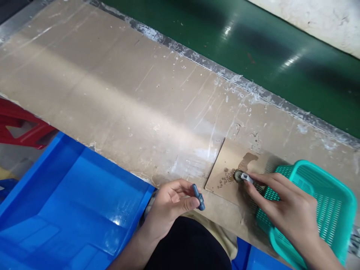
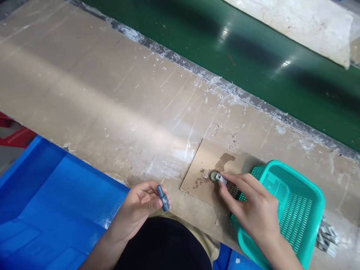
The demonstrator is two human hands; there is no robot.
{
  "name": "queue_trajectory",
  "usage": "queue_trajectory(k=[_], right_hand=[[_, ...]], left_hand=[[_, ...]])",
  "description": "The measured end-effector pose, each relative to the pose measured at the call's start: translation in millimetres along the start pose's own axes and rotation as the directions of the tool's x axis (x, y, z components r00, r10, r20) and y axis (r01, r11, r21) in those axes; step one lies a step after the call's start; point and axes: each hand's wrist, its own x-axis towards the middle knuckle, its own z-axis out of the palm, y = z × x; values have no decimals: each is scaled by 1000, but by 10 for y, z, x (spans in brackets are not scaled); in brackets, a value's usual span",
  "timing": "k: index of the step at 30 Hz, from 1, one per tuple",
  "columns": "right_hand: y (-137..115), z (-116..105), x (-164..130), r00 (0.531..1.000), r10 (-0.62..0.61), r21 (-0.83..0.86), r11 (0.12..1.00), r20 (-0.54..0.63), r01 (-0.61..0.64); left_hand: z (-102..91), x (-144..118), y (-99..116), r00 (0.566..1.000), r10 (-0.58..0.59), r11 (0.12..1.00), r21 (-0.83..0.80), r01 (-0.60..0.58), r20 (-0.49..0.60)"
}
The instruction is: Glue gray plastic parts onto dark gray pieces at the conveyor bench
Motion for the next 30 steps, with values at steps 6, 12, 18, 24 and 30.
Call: queue_trajectory(k=[6,12,18,24,30], right_hand=[[-72,-180,-2,964,256,198,944,70,-265],[-252,-340,-16,855,415,595,617,310,-515],[-364,-299,5,851,383,669,530,360,-522],[-343,-307,4,853,340,583,624,397,-520],[-298,-328,75,830,300,626,549,470,-553]], left_hand=[[181,77,-25,998,2,1000,9,-1,-57],[469,227,-112,999,21,999,29,-20,-35],[576,265,-140,998,66,992,112,-66,-1],[588,215,-135,994,110,982,160,-104,-26],[671,248,-50,981,193,925,328,-193,33]])
